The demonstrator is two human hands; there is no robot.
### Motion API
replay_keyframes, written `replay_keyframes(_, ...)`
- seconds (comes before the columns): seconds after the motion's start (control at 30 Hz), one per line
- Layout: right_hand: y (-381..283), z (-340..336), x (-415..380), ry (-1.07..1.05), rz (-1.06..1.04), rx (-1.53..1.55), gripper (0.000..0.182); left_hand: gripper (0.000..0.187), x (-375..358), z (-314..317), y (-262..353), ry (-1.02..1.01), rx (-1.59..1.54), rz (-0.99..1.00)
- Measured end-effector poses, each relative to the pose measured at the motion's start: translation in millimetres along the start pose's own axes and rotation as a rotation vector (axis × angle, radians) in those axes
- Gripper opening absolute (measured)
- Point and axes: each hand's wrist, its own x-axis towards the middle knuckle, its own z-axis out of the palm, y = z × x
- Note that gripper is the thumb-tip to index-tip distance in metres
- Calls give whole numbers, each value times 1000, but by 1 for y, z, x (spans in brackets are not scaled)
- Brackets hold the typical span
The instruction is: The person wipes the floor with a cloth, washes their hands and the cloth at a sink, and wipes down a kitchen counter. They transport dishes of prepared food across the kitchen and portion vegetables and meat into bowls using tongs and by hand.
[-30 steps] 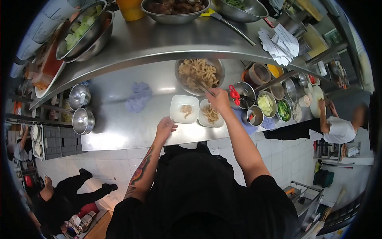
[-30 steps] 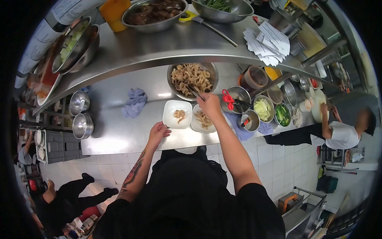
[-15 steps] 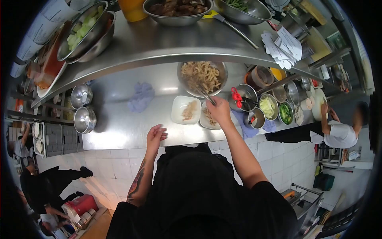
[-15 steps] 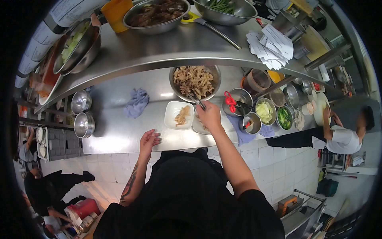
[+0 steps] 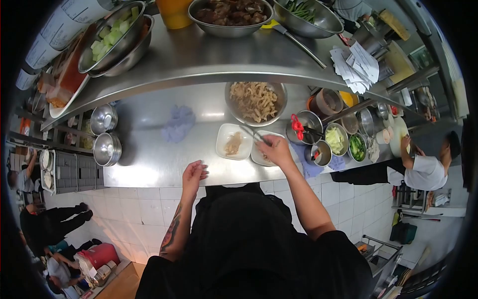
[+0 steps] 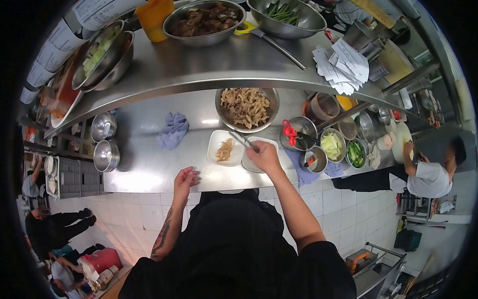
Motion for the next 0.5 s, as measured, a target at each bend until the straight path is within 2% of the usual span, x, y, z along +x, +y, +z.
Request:
replay_keyframes(0.07, -41, -5, 15, 326, -316, -440, 24, 34, -2, 0, 0, -2, -5, -16)
replay_keyframes(0.13, -66, -4, 43, 399, -416, -624, 19, 34, -3, 6, 9, -28, 14, 19)
replay_keyframes(0.2, -59, 0, 88, 329, -398, -852, 15, 34, 2, 9, 13, -53, 36, 37)
replay_keyframes(0.3, -41, 4, 127, 308, -478, -994, 17, 34, 9, 13, 23, -68, 57, 77)
replay_keyframes(0.43, -49, -20, 120, 251, -480, -1010, 15, 33, 10, 6, 23, -40, 80, 130)
replay_keyframes(0.5, -64, -31, 92, 348, -569, -717, 17, 33, 5, 2, 19, -21, 77, 106)
